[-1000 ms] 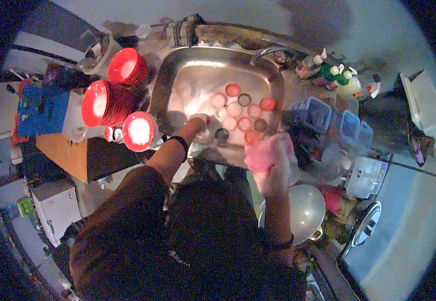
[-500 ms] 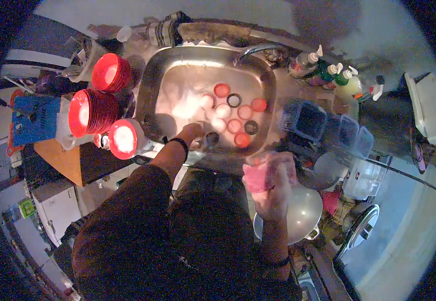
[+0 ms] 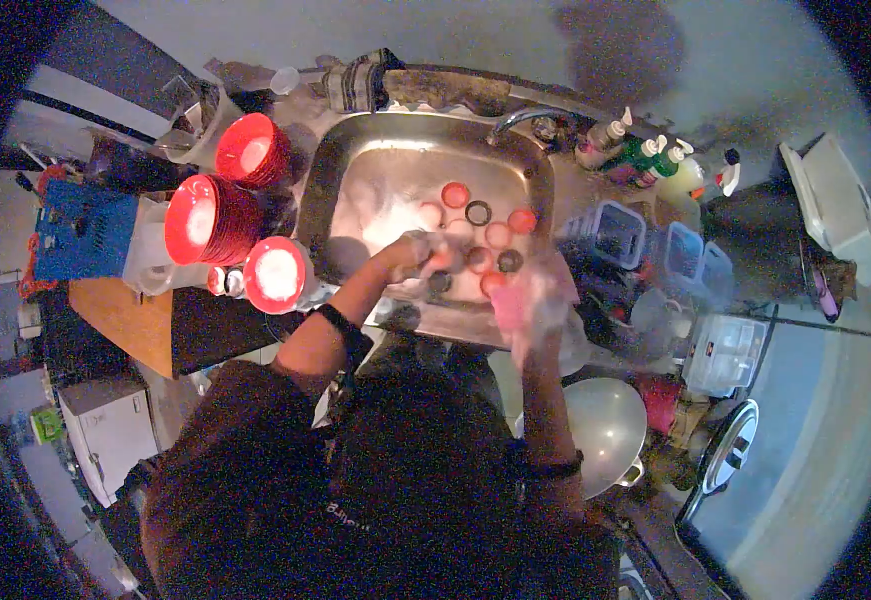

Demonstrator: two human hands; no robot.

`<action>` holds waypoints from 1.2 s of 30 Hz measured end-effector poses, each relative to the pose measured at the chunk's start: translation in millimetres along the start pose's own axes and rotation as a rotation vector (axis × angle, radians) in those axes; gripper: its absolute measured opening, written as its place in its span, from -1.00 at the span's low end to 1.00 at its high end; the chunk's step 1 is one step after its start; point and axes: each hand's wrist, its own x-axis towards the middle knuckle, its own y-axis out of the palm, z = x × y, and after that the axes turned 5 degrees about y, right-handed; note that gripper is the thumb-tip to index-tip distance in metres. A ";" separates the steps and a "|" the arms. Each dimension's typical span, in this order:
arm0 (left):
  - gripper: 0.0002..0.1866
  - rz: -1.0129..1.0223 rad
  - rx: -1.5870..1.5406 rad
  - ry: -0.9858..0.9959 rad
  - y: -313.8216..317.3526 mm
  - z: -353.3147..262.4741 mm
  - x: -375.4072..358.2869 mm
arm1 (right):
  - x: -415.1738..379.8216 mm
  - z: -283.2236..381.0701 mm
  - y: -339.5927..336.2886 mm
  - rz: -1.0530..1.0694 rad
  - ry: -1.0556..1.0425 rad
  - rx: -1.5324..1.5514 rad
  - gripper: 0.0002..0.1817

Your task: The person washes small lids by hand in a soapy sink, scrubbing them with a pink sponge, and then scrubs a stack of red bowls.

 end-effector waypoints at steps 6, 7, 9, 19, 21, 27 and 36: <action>-0.71 -0.216 -0.755 -0.036 36.0 -88.5 -59.1 | 27.3 -6.5 90.9 0.014 -0.429 -0.222 -0.60; -0.67 -0.216 -0.751 0.111 40.4 -80.0 -54.4 | 25.3 -10.8 114.9 0.038 -0.538 -0.220 -0.66; -0.67 -0.343 -0.699 0.229 42.9 -59.3 -54.3 | 25.7 -27.7 148.4 -0.024 -0.750 -0.314 -0.73; -0.57 0.163 -1.500 0.082 -11.2 -119.9 -132.2 | 9.0 -7.4 170.6 0.375 -1.412 -1.117 -0.49; -0.57 0.154 -1.500 0.150 -14.1 -119.3 -135.5 | 12.5 -7.1 183.8 0.341 -1.479 -1.044 -0.49; -0.56 0.156 -1.508 0.427 -37.4 -116.0 -143.9 | -7.3 -3.7 213.2 0.238 -1.663 -0.869 -0.51; -0.47 -0.064 -1.098 0.544 -54.9 -87.3 -150.3 | -12.6 -6.5 202.5 0.160 -1.475 -1.384 -0.51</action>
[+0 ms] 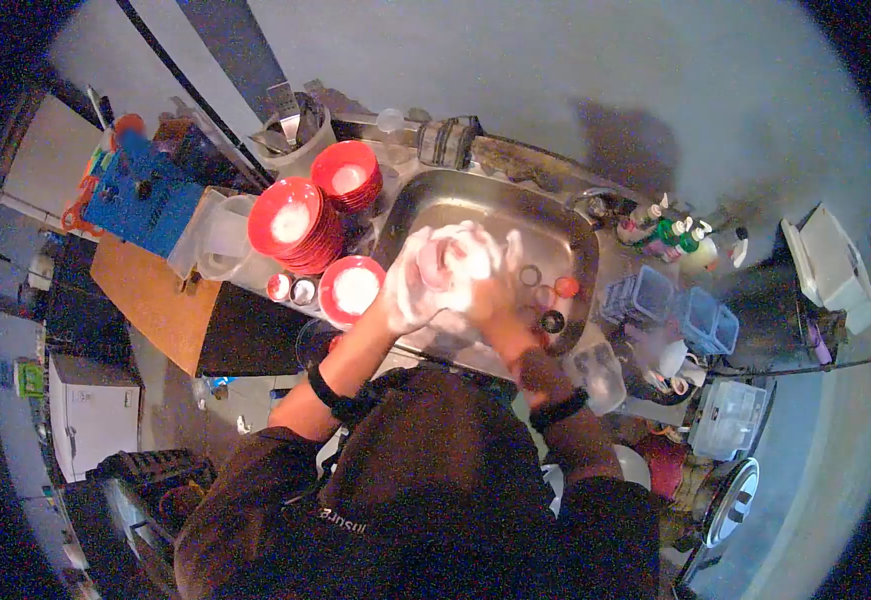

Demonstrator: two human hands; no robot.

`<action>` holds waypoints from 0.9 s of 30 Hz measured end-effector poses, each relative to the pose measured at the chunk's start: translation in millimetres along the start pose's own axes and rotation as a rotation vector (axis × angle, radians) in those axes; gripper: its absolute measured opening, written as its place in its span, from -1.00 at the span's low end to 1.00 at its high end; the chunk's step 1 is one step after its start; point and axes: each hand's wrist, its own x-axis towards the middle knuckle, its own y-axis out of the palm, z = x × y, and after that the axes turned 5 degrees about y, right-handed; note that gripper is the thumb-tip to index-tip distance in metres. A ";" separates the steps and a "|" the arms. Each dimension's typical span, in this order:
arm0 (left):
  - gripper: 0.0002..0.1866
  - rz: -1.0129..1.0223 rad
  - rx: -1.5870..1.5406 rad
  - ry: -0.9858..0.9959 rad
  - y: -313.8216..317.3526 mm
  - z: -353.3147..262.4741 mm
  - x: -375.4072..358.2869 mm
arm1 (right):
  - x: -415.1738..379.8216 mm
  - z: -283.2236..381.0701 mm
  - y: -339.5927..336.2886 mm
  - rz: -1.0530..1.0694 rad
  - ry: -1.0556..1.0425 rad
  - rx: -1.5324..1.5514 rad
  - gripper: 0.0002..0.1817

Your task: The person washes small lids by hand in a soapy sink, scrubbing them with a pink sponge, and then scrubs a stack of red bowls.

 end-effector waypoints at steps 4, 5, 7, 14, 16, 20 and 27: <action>-0.51 0.335 -0.214 -0.035 20.1 -12.8 -0.1 | 9.9 49.4 13.7 -0.075 0.435 0.477 -0.48; -0.51 0.159 -0.279 -0.044 20.1 -17.4 -1.5 | 4.3 50.1 -2.6 0.008 0.288 0.371 -0.49; -0.53 0.136 0.097 0.095 13.9 -30.3 -12.6 | 6.8 36.3 -14.9 0.066 0.121 0.147 -0.50; -0.49 0.289 1.104 0.605 14.6 -10.6 -2.9 | 5.8 19.6 2.1 -0.014 0.230 0.014 -0.50; -0.45 0.229 0.793 0.405 4.0 -15.6 -3.2 | -2.6 20.9 2.5 0.142 0.016 0.179 -0.53; -0.49 0.196 0.848 0.533 9.5 -1.2 -12.9 | 8.5 -2.3 -13.0 0.101 -0.037 -0.181 -0.48; -0.54 0.037 -0.055 -0.017 16.0 -8.8 7.1 | 5.2 11.4 -16.8 0.136 0.042 0.030 0.01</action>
